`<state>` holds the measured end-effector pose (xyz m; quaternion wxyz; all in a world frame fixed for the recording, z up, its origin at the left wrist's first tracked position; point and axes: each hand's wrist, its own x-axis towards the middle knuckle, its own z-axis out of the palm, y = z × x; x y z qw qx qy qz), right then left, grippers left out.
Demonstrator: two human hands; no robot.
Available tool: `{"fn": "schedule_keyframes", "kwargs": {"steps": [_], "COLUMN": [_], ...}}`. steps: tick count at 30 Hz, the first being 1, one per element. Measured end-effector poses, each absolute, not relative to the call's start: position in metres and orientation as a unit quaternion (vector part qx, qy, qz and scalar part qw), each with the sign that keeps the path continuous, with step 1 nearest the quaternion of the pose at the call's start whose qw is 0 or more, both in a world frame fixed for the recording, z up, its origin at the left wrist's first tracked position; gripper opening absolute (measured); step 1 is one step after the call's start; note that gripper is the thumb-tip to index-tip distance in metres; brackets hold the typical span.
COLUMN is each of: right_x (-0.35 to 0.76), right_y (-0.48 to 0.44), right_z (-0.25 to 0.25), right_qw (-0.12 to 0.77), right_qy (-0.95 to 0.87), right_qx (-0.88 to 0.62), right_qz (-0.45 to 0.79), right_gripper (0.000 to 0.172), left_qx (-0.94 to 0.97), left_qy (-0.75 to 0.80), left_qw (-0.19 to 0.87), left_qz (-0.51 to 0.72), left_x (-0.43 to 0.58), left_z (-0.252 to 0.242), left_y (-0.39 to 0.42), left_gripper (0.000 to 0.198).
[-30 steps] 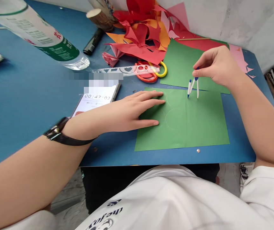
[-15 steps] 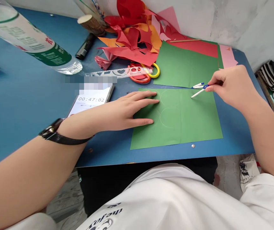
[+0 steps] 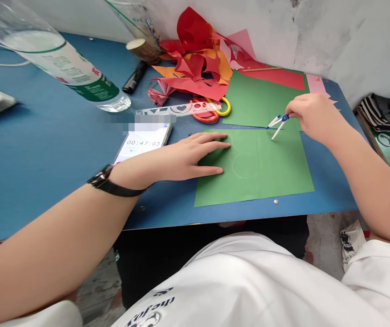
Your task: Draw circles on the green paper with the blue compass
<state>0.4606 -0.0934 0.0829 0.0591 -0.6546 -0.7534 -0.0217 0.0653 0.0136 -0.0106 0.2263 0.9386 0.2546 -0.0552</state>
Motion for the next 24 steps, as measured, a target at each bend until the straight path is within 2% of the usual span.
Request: {"fn": "schedule_keyframes", "kwargs": {"steps": [8,13,20,24], "right_x": [0.474,0.462,0.415,0.392], "right_y": [-0.086,-0.106,-0.124,-0.117], "right_z": [0.084,0.093,0.102,0.098], "right_qw": [0.045,0.006,-0.062,-0.060], "right_qy": [-0.756,-0.755,-0.755,-0.768], "right_qx": [-0.652,-0.655,-0.651,-0.636], "right_qz": [-0.016,-0.025,-0.039,-0.038], "right_gripper": [0.037,0.033,0.028,0.032], "left_qx": [0.939,0.942,0.943,0.943], "left_qy": [0.257,0.250,0.247,0.247], "left_qw": [0.221,0.216,0.216,0.217], "left_qz": [-0.058,-0.051,-0.047,-0.045], "left_x": [0.069,0.069,0.072,0.074], "left_z": [-0.008,-0.007,-0.010,-0.012], "left_y": [0.010,0.009,0.012,0.013], "left_gripper": [0.090,0.082,0.089,0.091]}}
